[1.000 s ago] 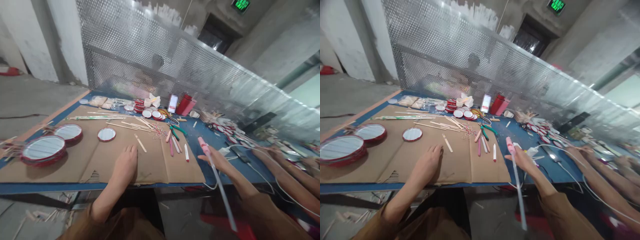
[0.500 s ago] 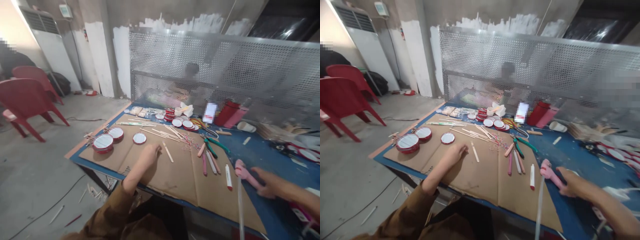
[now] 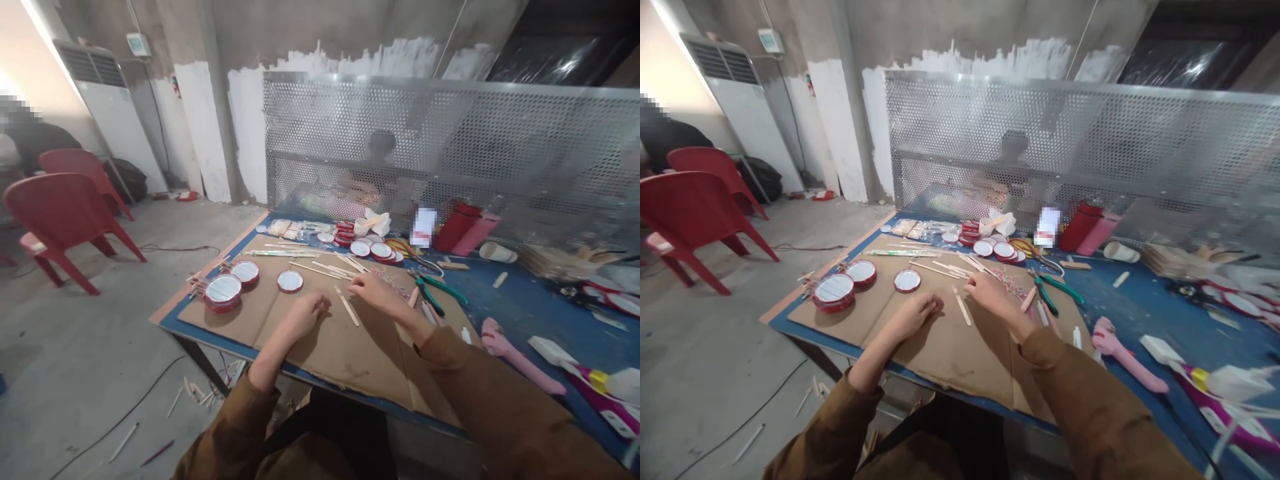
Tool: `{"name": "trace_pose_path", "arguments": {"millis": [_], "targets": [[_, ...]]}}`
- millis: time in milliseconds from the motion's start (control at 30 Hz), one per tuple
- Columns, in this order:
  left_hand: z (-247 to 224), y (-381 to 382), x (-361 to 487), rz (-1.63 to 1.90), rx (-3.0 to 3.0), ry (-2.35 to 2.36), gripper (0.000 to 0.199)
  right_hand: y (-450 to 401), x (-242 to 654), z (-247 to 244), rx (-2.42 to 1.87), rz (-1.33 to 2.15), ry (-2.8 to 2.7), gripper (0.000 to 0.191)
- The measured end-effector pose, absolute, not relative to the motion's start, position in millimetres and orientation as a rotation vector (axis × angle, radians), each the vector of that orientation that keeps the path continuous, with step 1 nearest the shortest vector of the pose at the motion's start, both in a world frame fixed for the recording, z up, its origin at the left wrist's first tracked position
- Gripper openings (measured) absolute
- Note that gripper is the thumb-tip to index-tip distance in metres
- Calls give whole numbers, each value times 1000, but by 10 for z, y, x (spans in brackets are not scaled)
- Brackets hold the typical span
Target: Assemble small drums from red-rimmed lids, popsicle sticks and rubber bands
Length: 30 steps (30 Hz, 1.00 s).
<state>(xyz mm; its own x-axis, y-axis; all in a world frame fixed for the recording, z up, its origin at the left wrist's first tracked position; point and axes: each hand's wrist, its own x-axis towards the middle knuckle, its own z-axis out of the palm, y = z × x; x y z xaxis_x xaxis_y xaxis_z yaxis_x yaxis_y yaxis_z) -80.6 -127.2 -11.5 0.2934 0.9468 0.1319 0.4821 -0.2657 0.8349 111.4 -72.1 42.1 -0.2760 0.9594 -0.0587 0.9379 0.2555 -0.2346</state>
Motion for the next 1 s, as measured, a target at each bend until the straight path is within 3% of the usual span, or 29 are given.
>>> {"name": "trace_pose_path", "arguments": {"millis": [267,767,1000], "targets": [[-73,-1367,-947,830,1566,971,21,-484,734,424,-2062,266,-2509,30],[-102,-1403,-894,902,1572,1031,24,-586,705,421,-2139,231,-2512,26],[-144,-1444,-882,988,1809,1268,23,-472,1031,664,-2217,104,-2316,36]]}}
